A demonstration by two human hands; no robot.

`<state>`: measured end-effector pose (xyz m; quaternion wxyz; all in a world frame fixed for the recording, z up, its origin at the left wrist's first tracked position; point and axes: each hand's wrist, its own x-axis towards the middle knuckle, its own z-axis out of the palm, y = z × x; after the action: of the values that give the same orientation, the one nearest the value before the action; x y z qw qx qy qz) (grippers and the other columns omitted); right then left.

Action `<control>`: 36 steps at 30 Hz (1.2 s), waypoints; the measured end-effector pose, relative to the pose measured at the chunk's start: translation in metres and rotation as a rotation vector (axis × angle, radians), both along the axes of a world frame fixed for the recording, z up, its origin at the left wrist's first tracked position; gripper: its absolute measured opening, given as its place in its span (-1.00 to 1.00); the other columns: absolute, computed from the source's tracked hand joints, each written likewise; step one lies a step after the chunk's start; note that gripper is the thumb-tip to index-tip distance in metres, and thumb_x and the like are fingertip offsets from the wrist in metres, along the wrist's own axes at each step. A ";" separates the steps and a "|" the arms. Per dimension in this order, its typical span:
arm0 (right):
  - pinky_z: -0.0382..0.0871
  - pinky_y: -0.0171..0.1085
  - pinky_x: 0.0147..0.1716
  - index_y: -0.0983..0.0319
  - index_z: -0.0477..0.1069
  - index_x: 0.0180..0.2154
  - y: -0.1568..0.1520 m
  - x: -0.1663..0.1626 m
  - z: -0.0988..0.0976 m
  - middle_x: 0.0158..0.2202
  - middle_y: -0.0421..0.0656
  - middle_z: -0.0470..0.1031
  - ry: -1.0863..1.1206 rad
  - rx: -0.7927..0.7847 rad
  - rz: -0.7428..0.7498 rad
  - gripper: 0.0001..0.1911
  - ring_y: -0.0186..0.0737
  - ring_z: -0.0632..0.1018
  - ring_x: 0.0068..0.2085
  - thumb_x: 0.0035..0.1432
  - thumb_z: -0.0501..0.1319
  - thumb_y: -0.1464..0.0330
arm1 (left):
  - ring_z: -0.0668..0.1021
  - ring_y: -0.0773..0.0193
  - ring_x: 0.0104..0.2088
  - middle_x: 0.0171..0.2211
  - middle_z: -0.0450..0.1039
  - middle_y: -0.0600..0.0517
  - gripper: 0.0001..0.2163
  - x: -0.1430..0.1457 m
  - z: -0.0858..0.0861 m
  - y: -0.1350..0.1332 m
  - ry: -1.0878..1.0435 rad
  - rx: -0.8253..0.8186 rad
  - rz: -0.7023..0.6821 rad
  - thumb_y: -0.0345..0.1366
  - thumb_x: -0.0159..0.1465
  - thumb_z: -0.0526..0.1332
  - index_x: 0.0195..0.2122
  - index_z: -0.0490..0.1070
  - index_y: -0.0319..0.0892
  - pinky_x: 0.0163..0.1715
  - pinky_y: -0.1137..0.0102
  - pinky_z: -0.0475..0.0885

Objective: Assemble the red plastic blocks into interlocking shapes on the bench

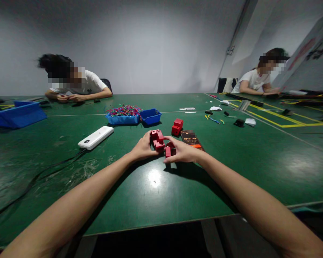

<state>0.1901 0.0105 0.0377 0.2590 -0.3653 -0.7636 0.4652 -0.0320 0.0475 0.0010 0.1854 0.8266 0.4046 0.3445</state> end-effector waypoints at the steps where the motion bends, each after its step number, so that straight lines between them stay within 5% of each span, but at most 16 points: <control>1: 0.41 -0.20 -0.22 0.22 0.17 0.19 0.001 -0.001 -0.002 -0.27 -0.18 0.48 -0.038 0.057 -0.038 -0.07 -0.22 0.50 -0.29 -0.21 0.49 0.25 | 0.43 -0.06 0.12 0.13 0.29 -0.18 -0.18 0.000 -0.001 0.001 -0.008 -0.006 0.025 -0.09 -0.06 0.42 0.19 0.11 -0.18 0.13 0.09 0.35; 8: 0.38 -0.14 -0.19 0.25 0.27 -0.01 0.017 -0.008 -0.026 -0.27 -0.13 0.46 0.002 0.266 -0.407 -0.51 -0.17 0.50 -0.25 0.10 0.26 0.14 | 0.50 0.02 -0.01 0.01 0.40 -0.11 -0.32 0.002 -0.001 0.001 -0.006 0.033 0.204 -0.06 -0.02 0.40 0.08 0.21 -0.17 0.01 0.13 0.41; 12: 0.40 -0.16 -0.21 0.21 0.28 -0.07 0.024 -0.010 -0.032 -0.23 -0.11 0.46 0.161 0.322 -0.532 -0.60 -0.18 0.50 -0.23 0.16 0.18 0.09 | 0.47 -0.01 0.00 -0.03 0.40 -0.12 -0.30 0.001 -0.002 0.001 0.026 0.123 0.273 -0.02 -0.03 0.39 0.09 0.22 -0.18 0.03 0.10 0.38; 18: 0.42 -0.20 -0.19 0.18 0.23 -0.03 0.016 -0.015 -0.023 -0.20 -0.10 0.49 0.460 0.332 -0.473 -0.60 -0.21 0.53 -0.20 0.26 0.07 0.05 | 0.41 -0.05 0.04 0.03 0.29 -0.16 -0.14 0.004 -0.002 -0.002 0.094 0.271 0.265 -0.07 -0.05 0.40 0.23 0.06 -0.17 0.05 0.04 0.37; 27: 0.34 -0.08 0.04 0.15 0.26 0.05 -0.008 -0.019 -0.014 0.01 -0.04 0.42 0.287 0.704 -0.256 -0.62 -0.11 0.47 0.02 0.23 0.19 0.21 | 0.33 -0.10 0.16 0.15 0.17 -0.23 -0.13 0.004 0.007 -0.008 0.132 0.338 0.045 -0.20 -0.02 0.39 0.29 -0.02 -0.18 0.15 0.04 0.31; 36: 0.32 -0.02 0.07 0.14 0.23 0.08 -0.010 -0.020 -0.013 0.05 -0.02 0.39 0.229 0.703 -0.218 -0.63 -0.09 0.46 0.03 0.29 0.11 0.19 | 0.32 -0.11 0.18 0.18 0.15 -0.24 -0.12 0.003 0.005 -0.007 0.134 0.334 0.004 -0.19 0.01 0.38 0.30 -0.04 -0.18 0.15 0.02 0.32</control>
<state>0.1696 0.0004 0.0247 0.5000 -0.2788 -0.7994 0.1825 -0.0292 0.0406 0.0061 0.0176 0.8663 0.3548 0.3513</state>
